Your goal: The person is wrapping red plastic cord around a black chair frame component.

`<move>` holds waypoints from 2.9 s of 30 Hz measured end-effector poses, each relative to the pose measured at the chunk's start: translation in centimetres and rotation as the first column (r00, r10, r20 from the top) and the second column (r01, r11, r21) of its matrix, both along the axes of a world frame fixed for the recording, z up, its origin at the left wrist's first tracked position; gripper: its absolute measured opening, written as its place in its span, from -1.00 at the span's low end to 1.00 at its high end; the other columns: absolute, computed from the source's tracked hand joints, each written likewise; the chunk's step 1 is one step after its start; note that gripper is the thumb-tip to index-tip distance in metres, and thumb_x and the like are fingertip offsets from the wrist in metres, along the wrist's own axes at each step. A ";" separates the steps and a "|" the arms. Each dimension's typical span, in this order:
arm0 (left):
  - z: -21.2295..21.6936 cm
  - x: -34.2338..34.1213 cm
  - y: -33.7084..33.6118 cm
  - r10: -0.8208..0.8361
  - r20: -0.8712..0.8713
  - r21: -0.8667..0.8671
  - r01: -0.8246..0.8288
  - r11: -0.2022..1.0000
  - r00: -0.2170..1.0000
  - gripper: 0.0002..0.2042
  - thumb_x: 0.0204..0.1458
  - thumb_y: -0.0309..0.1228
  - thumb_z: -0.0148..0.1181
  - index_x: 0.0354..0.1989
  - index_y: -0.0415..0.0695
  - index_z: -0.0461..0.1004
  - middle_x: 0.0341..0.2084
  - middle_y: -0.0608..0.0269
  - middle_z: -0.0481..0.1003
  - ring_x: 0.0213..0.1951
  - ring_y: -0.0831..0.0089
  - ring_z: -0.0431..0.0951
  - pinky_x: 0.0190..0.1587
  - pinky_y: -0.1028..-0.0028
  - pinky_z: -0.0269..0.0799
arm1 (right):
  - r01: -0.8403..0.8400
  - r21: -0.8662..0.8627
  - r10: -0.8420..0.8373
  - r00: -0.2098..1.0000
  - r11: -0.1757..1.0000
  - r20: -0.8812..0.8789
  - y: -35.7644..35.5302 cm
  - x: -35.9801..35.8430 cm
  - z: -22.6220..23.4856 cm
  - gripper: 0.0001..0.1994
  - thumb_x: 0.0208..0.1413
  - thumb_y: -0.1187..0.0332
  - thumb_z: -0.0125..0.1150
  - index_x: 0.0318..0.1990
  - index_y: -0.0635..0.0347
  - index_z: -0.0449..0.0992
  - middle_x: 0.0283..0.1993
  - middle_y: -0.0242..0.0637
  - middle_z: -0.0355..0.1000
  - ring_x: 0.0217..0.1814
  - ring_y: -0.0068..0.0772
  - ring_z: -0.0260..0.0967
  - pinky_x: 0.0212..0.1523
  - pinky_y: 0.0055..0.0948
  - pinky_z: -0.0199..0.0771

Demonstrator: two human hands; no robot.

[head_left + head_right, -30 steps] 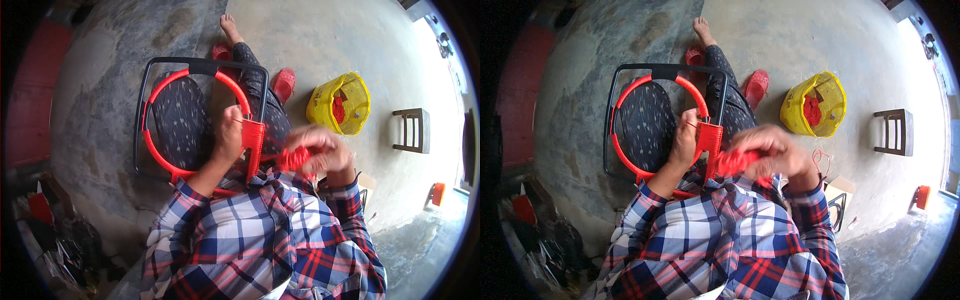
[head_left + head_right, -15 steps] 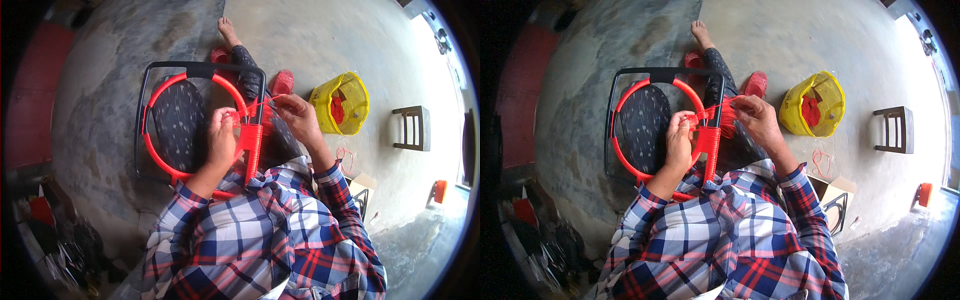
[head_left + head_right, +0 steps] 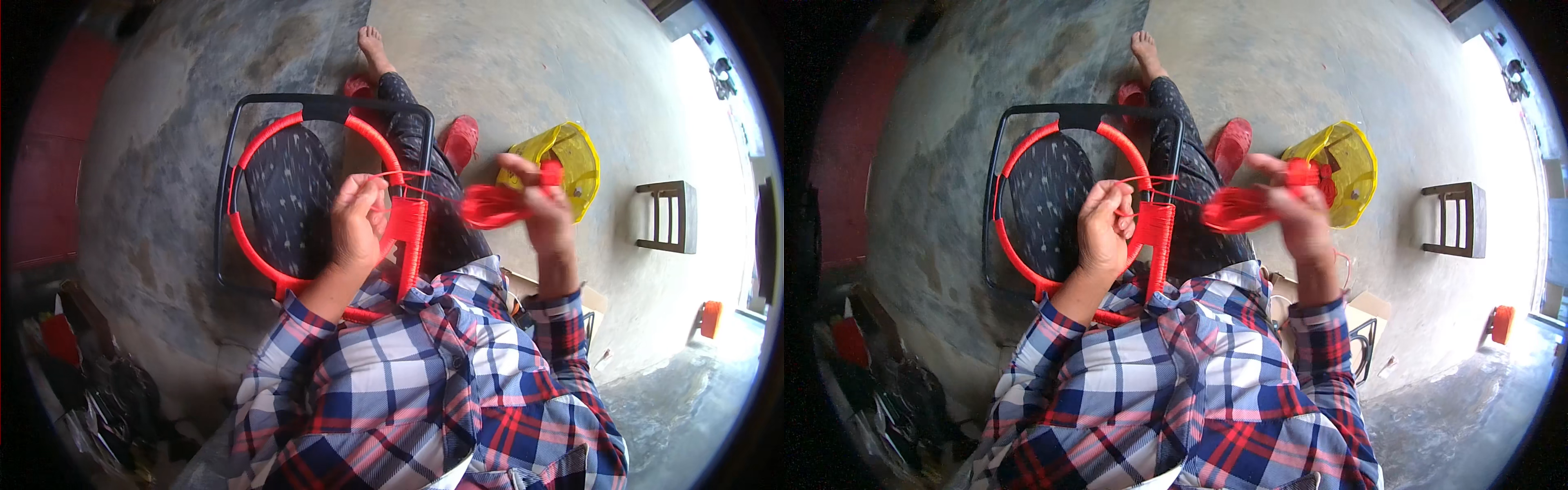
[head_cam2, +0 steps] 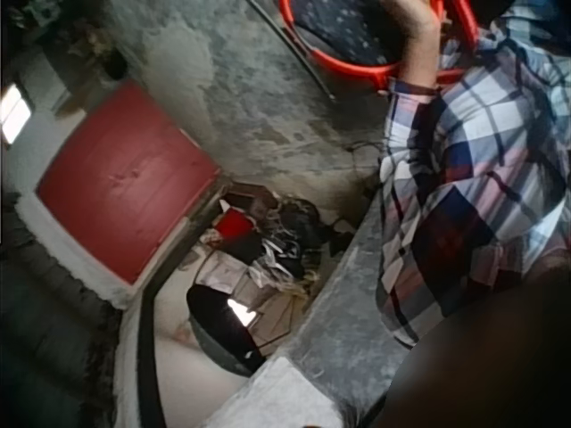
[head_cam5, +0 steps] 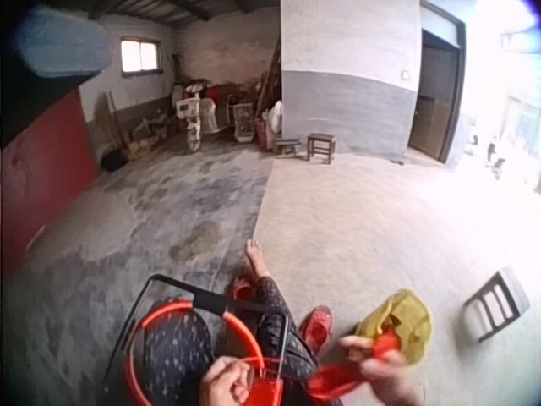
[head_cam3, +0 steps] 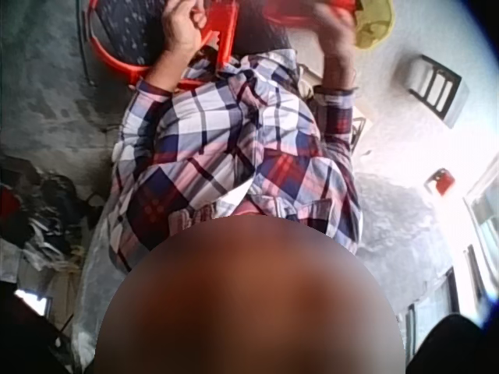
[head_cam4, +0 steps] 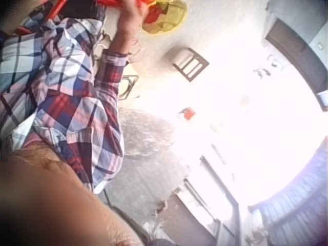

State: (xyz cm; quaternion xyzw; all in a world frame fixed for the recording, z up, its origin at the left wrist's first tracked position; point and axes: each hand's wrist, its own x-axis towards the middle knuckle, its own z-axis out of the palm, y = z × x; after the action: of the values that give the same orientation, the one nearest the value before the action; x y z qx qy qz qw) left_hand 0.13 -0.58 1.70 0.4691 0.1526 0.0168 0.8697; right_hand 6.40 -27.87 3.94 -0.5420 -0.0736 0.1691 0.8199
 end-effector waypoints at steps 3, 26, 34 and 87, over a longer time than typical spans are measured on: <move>-0.1 1.0 -0.5 -0.020 -0.072 0.026 0.022 0.999 0.997 -0.77 0.24 -0.26 -0.09 -0.09 -0.13 0.36 -0.56 0.39 0.35 -0.58 0.65 0.27 -0.51 0.63 0.20 | 0.368 0.148 -0.368 0.929 0.918 -0.032 -7.7 1.3 -0.4 -0.67 0.16 0.21 0.03 -0.13 0.35 0.46 -0.05 -0.09 0.44 0.02 -0.28 0.37 0.14 -0.20 0.29; -0.9 1.8 0.1 -0.284 -0.257 -0.422 0.157 0.893 0.924 -0.68 -0.05 -0.40 -0.10 -0.12 -0.23 0.38 -0.31 -0.07 0.54 -0.25 0.04 0.58 -0.09 0.12 0.50 | -0.204 -0.218 0.143 0.953 0.954 -0.267 3.2 -2.5 -3.6 -0.83 0.13 0.35 0.20 -0.48 0.13 0.43 -0.63 -0.46 0.34 -0.62 -0.64 0.27 -0.56 -0.59 0.24; -0.3 1.6 -0.1 -0.332 -0.203 -0.476 0.203 0.856 0.921 -0.71 -0.05 -0.37 -0.03 -0.13 -0.17 0.40 -0.30 0.03 0.54 -0.26 0.08 0.58 -0.14 0.11 0.50 | -0.097 -0.227 0.034 0.963 0.969 -0.267 3.0 -1.6 -5.1 -0.90 0.10 0.41 0.19 -0.41 0.17 0.43 -0.55 -0.48 0.30 -0.57 -0.62 0.24 -0.52 -0.59 0.22; -0.1 0.7 -1.4 0.006 0.374 0.658 -0.269 0.703 0.928 -0.92 0.11 -0.52 0.10 -0.25 -0.20 0.37 -0.14 0.24 0.28 -0.14 0.49 0.33 -0.06 0.53 0.30 | 0.043 -0.777 0.411 0.830 0.628 0.378 9.0 0.9 -0.3 -0.67 0.22 0.13 0.02 -0.17 0.27 0.45 -0.28 -0.13 0.48 -0.23 -0.11 0.44 -0.25 -0.30 0.41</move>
State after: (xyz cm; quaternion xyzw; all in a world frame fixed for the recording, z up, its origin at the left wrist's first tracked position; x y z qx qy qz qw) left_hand 0.79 -1.97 1.59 0.7391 0.0157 0.2207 0.6362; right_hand 7.28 -18.89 3.60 -0.8469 -0.2733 0.1167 0.4409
